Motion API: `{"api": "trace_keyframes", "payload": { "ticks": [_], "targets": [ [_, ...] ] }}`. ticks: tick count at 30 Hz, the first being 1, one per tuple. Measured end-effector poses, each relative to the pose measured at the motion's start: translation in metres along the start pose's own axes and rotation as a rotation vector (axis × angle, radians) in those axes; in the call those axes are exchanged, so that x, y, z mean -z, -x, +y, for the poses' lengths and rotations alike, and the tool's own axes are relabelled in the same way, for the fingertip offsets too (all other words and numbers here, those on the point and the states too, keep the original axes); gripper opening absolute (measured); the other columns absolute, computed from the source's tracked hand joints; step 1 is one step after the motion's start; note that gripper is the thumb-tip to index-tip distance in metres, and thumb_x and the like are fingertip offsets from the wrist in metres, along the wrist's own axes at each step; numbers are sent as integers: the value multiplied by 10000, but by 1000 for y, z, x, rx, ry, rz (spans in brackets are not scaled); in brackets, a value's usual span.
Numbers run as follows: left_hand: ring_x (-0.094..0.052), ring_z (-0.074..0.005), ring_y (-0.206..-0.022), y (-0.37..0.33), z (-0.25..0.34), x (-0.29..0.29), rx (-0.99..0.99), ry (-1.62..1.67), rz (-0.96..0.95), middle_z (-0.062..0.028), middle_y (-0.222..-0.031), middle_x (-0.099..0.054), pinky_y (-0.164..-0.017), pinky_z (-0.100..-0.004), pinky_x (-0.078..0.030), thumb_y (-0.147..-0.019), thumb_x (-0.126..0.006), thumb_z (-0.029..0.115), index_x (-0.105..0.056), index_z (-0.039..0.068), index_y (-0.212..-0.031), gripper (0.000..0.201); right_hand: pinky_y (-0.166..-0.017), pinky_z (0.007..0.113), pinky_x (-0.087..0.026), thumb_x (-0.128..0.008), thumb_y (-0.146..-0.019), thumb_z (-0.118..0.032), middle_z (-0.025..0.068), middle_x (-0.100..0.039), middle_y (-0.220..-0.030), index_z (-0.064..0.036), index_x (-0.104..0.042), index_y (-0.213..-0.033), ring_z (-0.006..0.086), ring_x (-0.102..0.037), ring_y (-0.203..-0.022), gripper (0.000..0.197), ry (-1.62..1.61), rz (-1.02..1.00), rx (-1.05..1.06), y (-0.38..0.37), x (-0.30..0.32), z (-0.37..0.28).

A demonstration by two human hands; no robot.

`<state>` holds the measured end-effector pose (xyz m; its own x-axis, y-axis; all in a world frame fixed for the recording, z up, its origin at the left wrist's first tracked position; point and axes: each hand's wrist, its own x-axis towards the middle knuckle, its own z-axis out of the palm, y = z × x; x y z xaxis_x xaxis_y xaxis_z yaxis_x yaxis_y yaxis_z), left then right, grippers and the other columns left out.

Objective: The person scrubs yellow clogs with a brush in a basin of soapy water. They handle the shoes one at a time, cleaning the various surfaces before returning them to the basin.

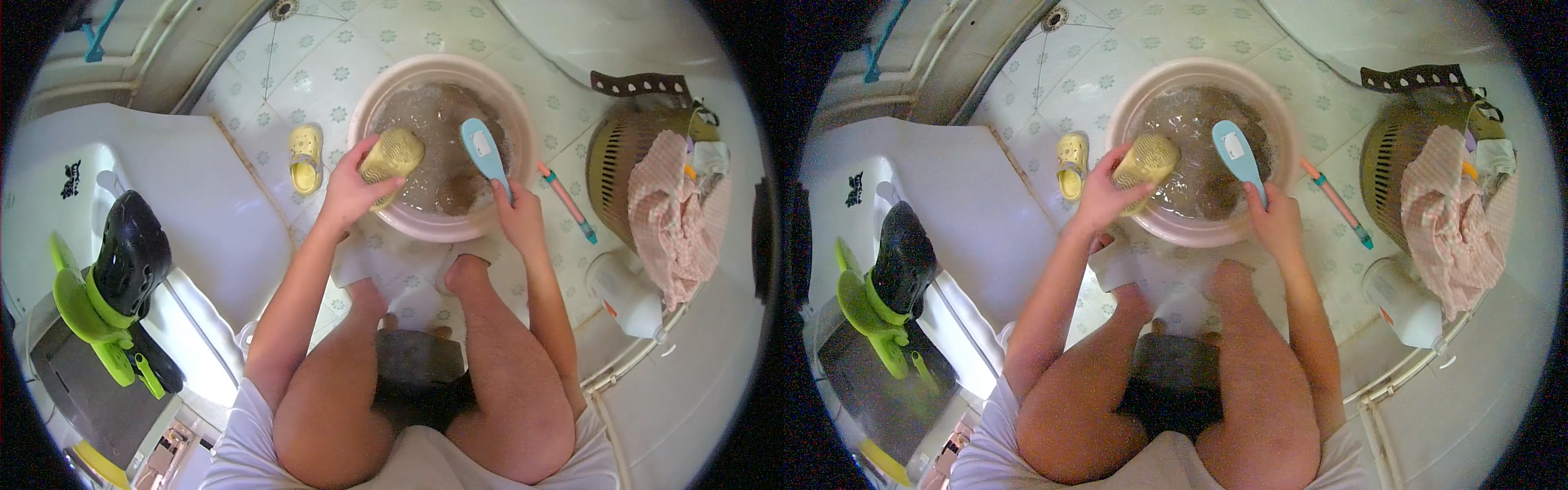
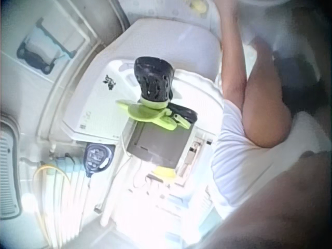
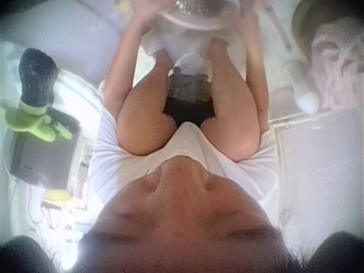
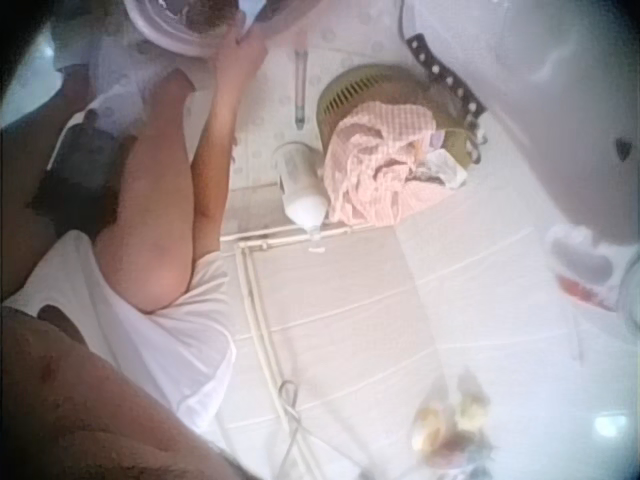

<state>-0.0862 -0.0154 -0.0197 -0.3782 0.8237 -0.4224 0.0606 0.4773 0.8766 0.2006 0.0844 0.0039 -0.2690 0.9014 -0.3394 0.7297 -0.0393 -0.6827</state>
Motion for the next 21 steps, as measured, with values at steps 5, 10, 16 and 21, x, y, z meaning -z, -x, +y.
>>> {"api": "trace_keyframes", "payload": {
  "ticks": [5, 10, 16, 21],
  "targets": [
    [-603, -326, -1137, 22, -5, 26, -85, -343, 29, -170, -1270, -596, -1022, -384, -479, -804, -816, 211, -598, 140, -1400, 639, -540, 381, -399, -620, -1006, -338, 144, -573, -634, 20, -675, -941, 230, -496, -559, 369, 9, -75, 17, -2, -4, -5],
    [-571, -352, -1150, 33, -21, 19, -355, -566, 165, -165, -1301, -578, -1023, -416, -467, -798, -800, 245, -590, 167, -1422, 663, -556, 339, -388, -620, -1012, -293, 90, -538, -626, 25, -675, -974, 139, -442, -592, 325, 19, -127, 60, 3, -9, -13],
    [-550, -366, -1201, 35, -23, 10, -232, -545, 179, -161, -1284, -604, -1074, -438, -439, -679, -871, 226, -551, 100, -1435, 830, -569, 363, -415, -630, -1000, -297, 136, -551, -634, -4, -649, -960, 196, -469, -573, 297, 88, -255, 136, 24, -21, -30],
    [-599, -349, -1194, 32, -34, 10, -394, -403, 235, -160, -1308, -619, -1032, -431, -489, -604, -889, 165, -566, 67, -1377, 844, -594, 487, -478, -622, -991, -351, 216, -632, -705, -27, -604, -950, 421, -637, -661, 327, 299, -372, 225, 36, -30, -41]
  ]
}}
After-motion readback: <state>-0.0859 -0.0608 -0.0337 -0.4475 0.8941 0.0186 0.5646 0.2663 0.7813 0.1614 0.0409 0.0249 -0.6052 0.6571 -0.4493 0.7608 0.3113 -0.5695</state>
